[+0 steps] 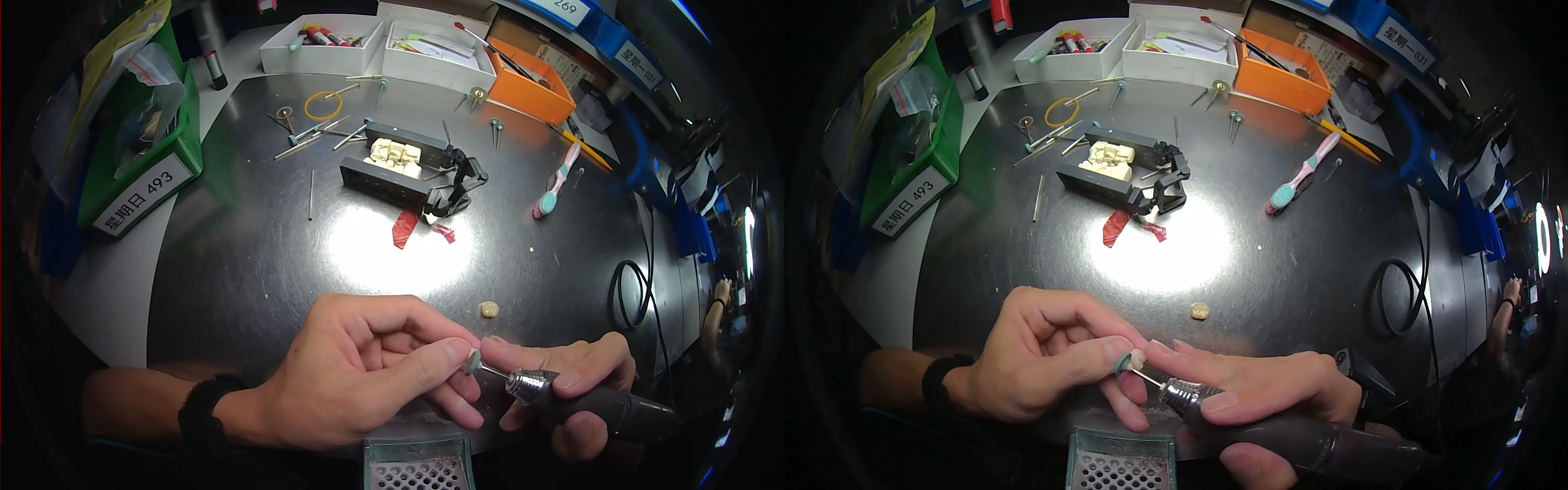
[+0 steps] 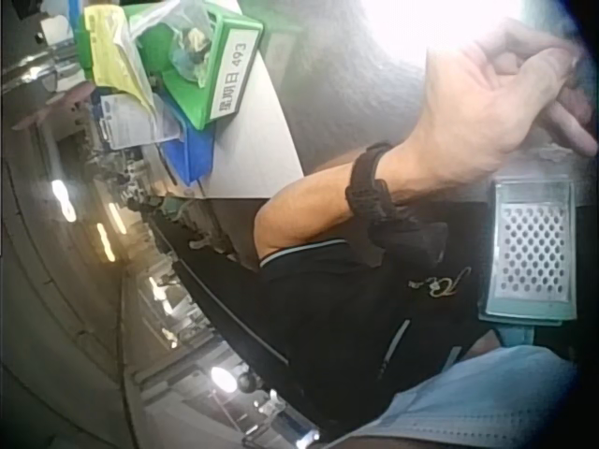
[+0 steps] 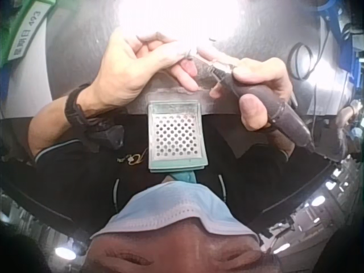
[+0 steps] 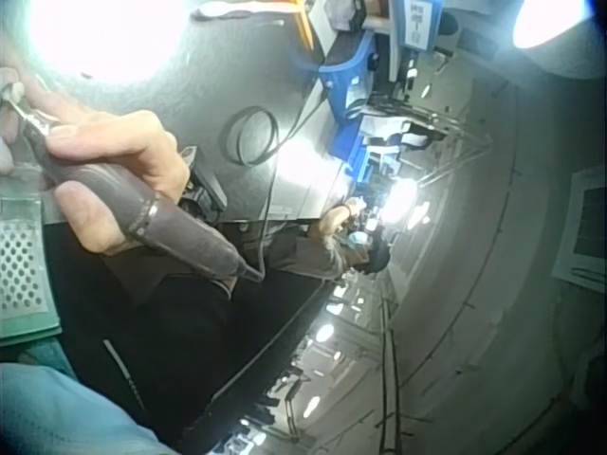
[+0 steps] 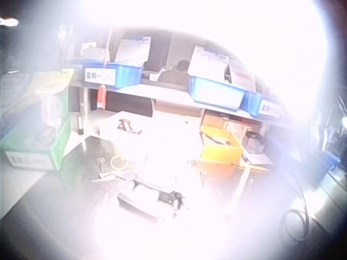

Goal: Polishing a small dental crown or prosthetic part using a handheld rotary grinding tool at a laboratory workbench.

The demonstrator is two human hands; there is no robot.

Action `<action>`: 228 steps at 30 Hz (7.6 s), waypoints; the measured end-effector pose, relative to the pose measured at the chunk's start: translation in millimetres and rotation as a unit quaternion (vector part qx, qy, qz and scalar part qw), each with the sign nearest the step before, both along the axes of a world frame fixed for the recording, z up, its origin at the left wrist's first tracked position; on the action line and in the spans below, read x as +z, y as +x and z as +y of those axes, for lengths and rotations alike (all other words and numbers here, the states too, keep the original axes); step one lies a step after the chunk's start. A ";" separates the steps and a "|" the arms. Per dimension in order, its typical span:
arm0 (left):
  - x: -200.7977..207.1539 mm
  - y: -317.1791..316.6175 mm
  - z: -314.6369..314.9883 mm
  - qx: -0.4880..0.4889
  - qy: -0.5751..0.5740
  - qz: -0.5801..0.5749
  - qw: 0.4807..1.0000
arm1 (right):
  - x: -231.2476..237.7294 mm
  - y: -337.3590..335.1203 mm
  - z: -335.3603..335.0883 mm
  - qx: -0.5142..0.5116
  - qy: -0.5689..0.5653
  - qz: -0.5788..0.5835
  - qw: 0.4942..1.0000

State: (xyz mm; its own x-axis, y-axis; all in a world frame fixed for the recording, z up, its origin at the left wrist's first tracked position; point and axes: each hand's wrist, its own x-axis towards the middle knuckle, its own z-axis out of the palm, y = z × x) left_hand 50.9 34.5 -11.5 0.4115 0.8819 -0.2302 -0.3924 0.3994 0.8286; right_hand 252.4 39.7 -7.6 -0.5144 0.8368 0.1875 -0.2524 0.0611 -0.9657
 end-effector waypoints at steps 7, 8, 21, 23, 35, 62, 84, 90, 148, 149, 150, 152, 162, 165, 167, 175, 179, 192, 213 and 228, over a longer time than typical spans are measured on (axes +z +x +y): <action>-5.4 -4.8 1.2 -0.012 -0.006 -0.015 1.000 | -2.6 -4.8 4.7 0.003 -0.008 0.007 1.000; -4.7 -4.6 1.3 -0.018 -0.003 -0.016 1.000 | -1.5 -5.2 2.0 -0.003 -0.005 0.006 1.000; -9.1 -2.9 0.8 -0.027 0.031 -0.025 0.999 | 0.9 -1.4 4.1 -0.035 -0.012 0.037 0.999; -10.6 -1.5 -1.6 -0.016 0.041 -0.008 0.999 | 0.8 5.0 7.1 -0.021 -0.042 0.043 0.998; -14.5 -1.9 4.4 0.043 0.363 0.225 0.903 | -1.7 -11.7 3.9 0.019 0.000 0.020 1.000; -13.8 -0.8 4.8 0.043 0.371 0.245 0.895 | -4.9 -9.4 6.3 0.028 0.048 0.017 0.998; -11.7 -1.5 4.6 0.030 0.387 0.262 0.883 | -2.0 -4.0 7.6 0.042 0.056 -0.001 0.998; -9.5 -2.1 4.9 0.037 0.419 0.291 0.860 | -1.6 -2.7 10.8 0.066 0.073 -0.011 0.995; -4.6 -0.4 3.8 -0.015 0.074 0.053 0.996 | -7.3 0.5 10.7 0.089 0.054 0.055 0.993; -5.4 -0.8 3.6 -0.019 0.077 0.047 0.996 | -8.4 -0.6 9.3 0.071 0.081 0.047 0.993; -6.2 -1.4 2.7 -0.019 0.052 0.020 0.998 | -5.8 -1.9 7.6 0.068 0.083 0.041 0.993; -5.1 -1.7 2.4 -0.018 0.028 -0.012 0.999 | 2.2 -3.4 5.7 0.049 0.064 0.002 0.997; -5.6 -3.5 3.6 -0.034 0.006 -0.038 0.999 | -22.3 -2.8 13.3 0.069 0.134 0.107 0.983; -5.0 -3.9 3.7 -0.043 -0.031 -0.047 0.997 | -14.7 5.3 7.1 0.007 0.069 0.070 0.995; -4.1 -3.3 4.0 -0.040 -0.046 -0.063 0.996 | -5.9 7.6 4.4 0.001 0.049 0.031 0.998; -1.6 -3.2 4.1 -0.040 -0.066 -0.077 0.994 | -7.6 9.1 6.0 0.013 0.032 0.013 0.999; -4.0 -4.7 3.9 -0.044 -0.068 -0.086 0.993 | -7.3 4.9 4.6 0.013 0.050 -0.013 0.999; -3.5 -4.0 4.3 -0.052 -0.068 -0.079 0.993 | -6.3 1.7 3.9 -0.010 0.027 -0.005 1.000; -4.1 -6.8 4.8 -0.060 -0.078 -0.094 0.991 | -6.6 2.3 1.6 -0.002 0.038 -0.025 0.999; -1.9 -4.6 4.2 -0.060 -0.076 -0.070 0.993 | -2.2 2.8 0.4 -0.025 0.010 -0.011 1.000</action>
State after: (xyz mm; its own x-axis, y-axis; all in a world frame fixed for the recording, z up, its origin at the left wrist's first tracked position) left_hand 46.3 38.7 -13.4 0.5488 0.7840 -0.2901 -0.4420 0.5667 0.6953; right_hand 255.2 40.1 -9.8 -0.4761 0.8576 0.1947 -0.2280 0.0935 -0.9692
